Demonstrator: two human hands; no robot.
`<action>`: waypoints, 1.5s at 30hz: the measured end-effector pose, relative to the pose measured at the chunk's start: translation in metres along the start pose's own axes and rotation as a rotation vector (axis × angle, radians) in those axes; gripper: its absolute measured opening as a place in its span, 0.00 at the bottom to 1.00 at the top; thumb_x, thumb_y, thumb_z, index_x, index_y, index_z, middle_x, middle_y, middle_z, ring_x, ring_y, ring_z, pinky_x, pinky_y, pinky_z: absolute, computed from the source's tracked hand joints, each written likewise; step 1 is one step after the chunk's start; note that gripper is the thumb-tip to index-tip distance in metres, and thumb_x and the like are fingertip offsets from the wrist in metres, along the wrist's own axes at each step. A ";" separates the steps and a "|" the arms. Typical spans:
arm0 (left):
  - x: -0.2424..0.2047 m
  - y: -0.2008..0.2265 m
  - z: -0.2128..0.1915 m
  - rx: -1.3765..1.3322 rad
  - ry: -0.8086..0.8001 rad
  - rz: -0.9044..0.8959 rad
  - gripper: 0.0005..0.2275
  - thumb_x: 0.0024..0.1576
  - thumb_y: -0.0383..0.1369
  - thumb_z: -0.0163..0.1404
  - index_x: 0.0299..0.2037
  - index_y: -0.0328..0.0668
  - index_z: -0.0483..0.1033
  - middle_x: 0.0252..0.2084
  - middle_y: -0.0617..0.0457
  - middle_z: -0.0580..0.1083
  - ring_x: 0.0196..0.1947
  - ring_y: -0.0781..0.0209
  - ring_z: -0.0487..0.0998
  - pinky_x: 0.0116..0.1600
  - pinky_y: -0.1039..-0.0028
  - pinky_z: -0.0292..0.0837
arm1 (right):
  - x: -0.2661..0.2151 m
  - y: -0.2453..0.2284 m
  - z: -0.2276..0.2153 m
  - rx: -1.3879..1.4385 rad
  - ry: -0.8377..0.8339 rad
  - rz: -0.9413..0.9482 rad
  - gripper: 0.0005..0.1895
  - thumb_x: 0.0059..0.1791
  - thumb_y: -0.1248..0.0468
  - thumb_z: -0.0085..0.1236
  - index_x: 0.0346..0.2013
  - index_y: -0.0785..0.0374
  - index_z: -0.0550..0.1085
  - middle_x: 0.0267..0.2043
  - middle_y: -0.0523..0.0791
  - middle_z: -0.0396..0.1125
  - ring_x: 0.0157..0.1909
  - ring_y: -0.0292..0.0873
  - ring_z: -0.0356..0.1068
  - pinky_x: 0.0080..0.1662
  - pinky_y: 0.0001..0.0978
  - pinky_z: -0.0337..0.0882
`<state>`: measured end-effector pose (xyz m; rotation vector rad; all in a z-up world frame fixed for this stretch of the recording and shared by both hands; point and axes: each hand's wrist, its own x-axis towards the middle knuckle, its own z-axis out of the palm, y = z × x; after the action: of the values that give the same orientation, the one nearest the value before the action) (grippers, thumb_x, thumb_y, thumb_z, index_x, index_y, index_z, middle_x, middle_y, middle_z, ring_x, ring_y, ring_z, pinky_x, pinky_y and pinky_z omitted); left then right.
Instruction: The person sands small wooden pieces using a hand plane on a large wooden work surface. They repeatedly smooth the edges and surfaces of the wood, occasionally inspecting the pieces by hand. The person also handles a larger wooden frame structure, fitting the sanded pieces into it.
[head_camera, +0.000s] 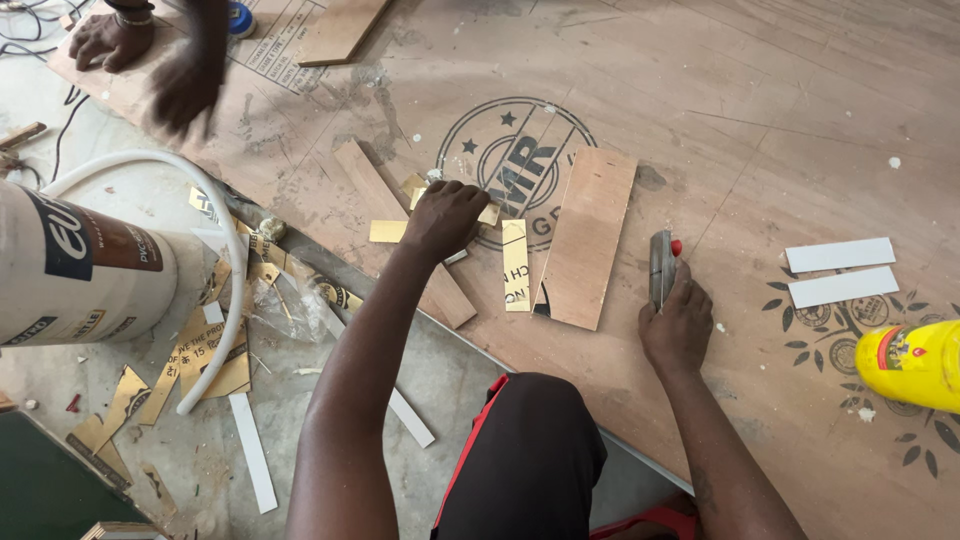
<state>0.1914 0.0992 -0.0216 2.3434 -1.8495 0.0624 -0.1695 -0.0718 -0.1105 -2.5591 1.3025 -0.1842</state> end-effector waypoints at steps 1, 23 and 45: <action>0.000 0.002 -0.007 -0.038 0.034 -0.003 0.15 0.51 0.31 0.59 0.49 0.46 0.75 0.48 0.54 0.78 0.53 0.52 0.77 0.61 0.59 0.67 | 0.000 -0.001 -0.001 0.009 -0.002 0.013 0.48 0.46 0.60 0.60 0.76 0.65 0.48 0.63 0.60 0.57 0.66 0.61 0.57 0.62 0.55 0.61; -0.001 0.152 -0.126 -1.634 0.448 -0.165 0.20 0.64 0.38 0.52 0.61 0.31 0.71 0.52 0.44 0.76 0.47 0.59 0.79 0.50 0.68 0.80 | -0.001 -0.003 -0.002 0.001 0.045 -0.012 0.47 0.46 0.60 0.60 0.75 0.65 0.50 0.64 0.59 0.59 0.66 0.61 0.59 0.64 0.54 0.62; -0.009 0.170 -0.139 -1.661 0.246 0.139 0.24 0.70 0.39 0.49 0.73 0.40 0.61 0.61 0.43 0.71 0.55 0.56 0.78 0.64 0.64 0.79 | -0.001 -0.004 -0.004 0.037 0.034 0.006 0.45 0.46 0.60 0.59 0.75 0.64 0.50 0.64 0.58 0.58 0.66 0.61 0.58 0.65 0.55 0.61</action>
<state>0.0335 0.0899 0.1311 0.9456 -1.0414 -0.7823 -0.1675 -0.0696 -0.1053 -2.5313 1.3060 -0.2492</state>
